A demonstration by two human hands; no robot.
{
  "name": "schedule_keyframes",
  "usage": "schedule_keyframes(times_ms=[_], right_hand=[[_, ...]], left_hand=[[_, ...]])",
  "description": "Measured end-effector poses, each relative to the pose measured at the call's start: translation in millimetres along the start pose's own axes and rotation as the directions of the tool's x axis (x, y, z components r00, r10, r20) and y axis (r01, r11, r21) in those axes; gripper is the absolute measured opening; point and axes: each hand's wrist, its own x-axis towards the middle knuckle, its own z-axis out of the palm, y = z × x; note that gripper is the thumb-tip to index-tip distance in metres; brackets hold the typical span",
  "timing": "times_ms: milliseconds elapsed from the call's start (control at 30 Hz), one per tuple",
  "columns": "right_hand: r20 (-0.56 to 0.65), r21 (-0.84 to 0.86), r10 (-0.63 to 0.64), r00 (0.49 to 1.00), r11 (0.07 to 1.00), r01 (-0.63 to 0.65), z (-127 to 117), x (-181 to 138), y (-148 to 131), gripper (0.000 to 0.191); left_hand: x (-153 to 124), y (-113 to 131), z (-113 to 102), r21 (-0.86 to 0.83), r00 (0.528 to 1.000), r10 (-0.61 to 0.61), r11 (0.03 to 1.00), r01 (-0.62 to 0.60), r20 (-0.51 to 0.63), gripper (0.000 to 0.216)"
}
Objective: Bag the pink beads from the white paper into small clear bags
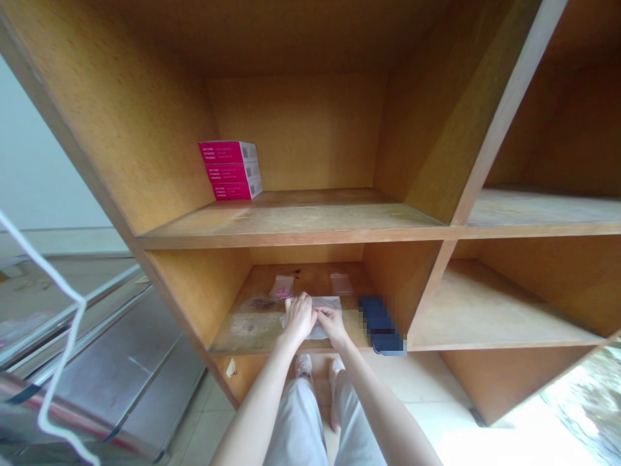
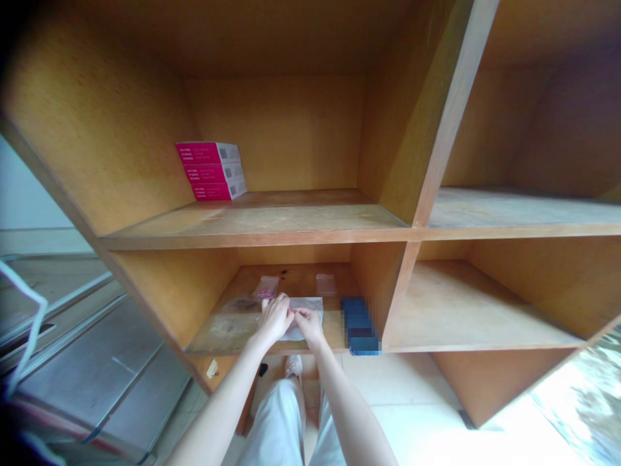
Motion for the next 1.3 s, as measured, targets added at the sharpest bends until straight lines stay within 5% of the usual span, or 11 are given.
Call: schedule_keyframes(times_ms=[1300], right_hand=[[-0.052,0.114,-0.006,0.999,0.993,0.012,3.5,0.0,-10.1,0.013]], left_hand=[[0.7,8.2,-8.8,-0.061,0.999,-0.039,0.997,0.038,-0.005,0.022]])
